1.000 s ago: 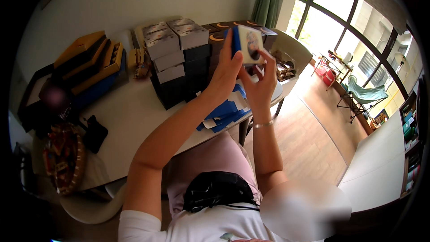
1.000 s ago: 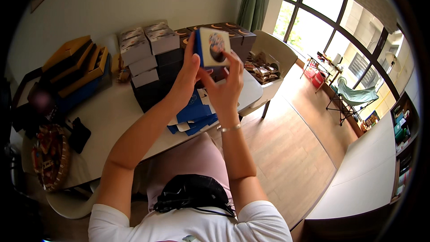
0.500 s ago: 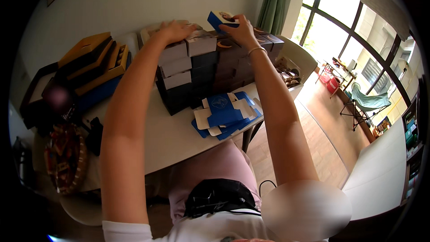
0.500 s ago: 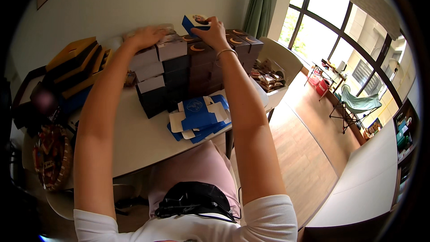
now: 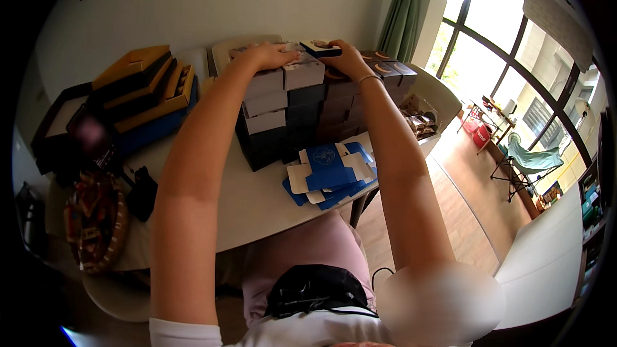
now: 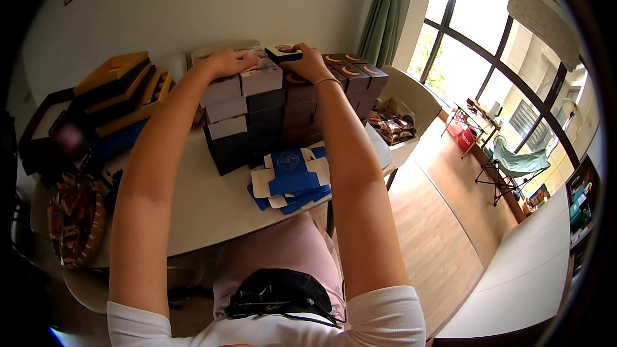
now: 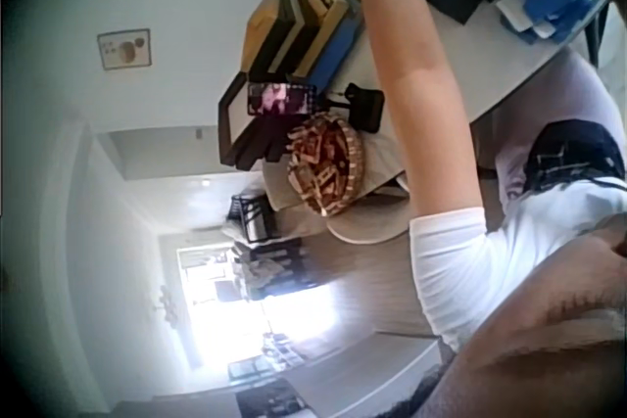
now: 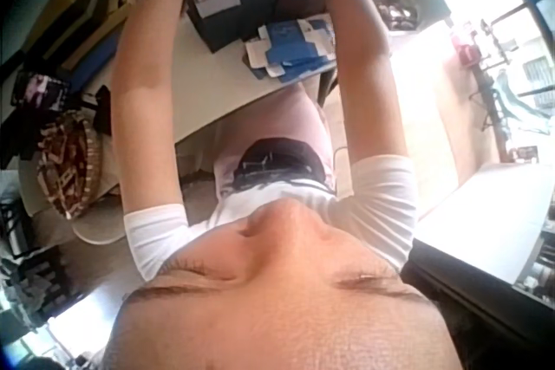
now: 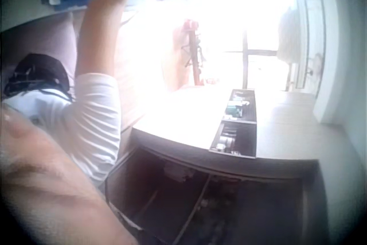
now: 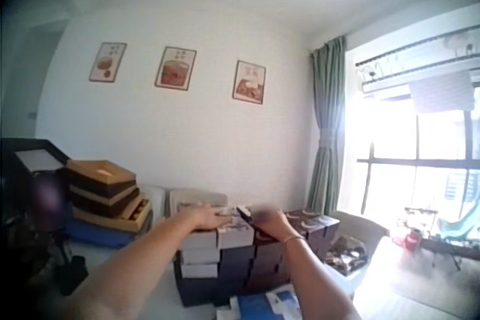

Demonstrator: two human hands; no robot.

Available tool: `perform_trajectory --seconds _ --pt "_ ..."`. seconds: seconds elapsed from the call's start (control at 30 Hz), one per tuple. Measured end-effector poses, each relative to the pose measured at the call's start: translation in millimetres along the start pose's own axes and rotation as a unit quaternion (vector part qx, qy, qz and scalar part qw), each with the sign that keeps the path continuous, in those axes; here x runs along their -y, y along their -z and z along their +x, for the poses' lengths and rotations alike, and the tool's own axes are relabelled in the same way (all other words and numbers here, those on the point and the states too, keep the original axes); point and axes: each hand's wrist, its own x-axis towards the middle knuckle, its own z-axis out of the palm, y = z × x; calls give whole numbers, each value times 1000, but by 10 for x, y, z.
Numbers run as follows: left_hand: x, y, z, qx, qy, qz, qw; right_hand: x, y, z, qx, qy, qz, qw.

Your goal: The person assembles small cardboard boxes by folding the flaps and tucking them into slots to form a closed cube. They handle the boxes one at a time, picking them from a stack, folding the sides, and placing the finished boxes onto a growing pile.

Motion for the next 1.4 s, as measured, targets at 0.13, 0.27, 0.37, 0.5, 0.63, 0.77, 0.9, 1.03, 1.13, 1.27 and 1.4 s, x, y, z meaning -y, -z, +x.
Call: perform_trajectory --seconds 0.13,0.27,0.37,0.5,0.63,0.77,0.9,1.03,1.13,1.27,1.4 --pt "177 55 28 -89 -16 -6 996 228 91 -263 -139 54 -38 988" --pt "-257 48 -381 -372 -149 -75 913 321 250 -991 -295 148 69 941" --pt "-677 -273 -968 -358 -281 -270 848 53 114 -1673 -274 138 41 951" --pt "-805 -1190 -1474 -226 -246 -164 928 -432 -360 -2385 -154 23 49 987" --pt "-648 -2102 -1434 -109 -162 -142 971 -443 -588 -2781 -99 -92 42 990" --pt "-613 -2468 -1394 -77 -151 -104 980 -638 -726 -2785 -107 -137 37 984" --pt "-560 -2520 -1391 -75 -112 -284 949 -462 -679 -2729 -104 -156 32 982" --pt "-552 -2452 -1431 -122 -128 -454 873 -301 -560 -2830 -147 -148 121 971" --pt "-586 -2364 -1469 -133 -170 -508 834 -261 -446 -2944 -165 -126 186 960" --pt "-637 -2231 -1565 -128 -253 -463 840 -155 -206 -3077 -213 -63 -72 972" --pt "-613 -2238 -1571 -118 -337 -453 817 -154 -135 -3056 -181 30 -19 983"
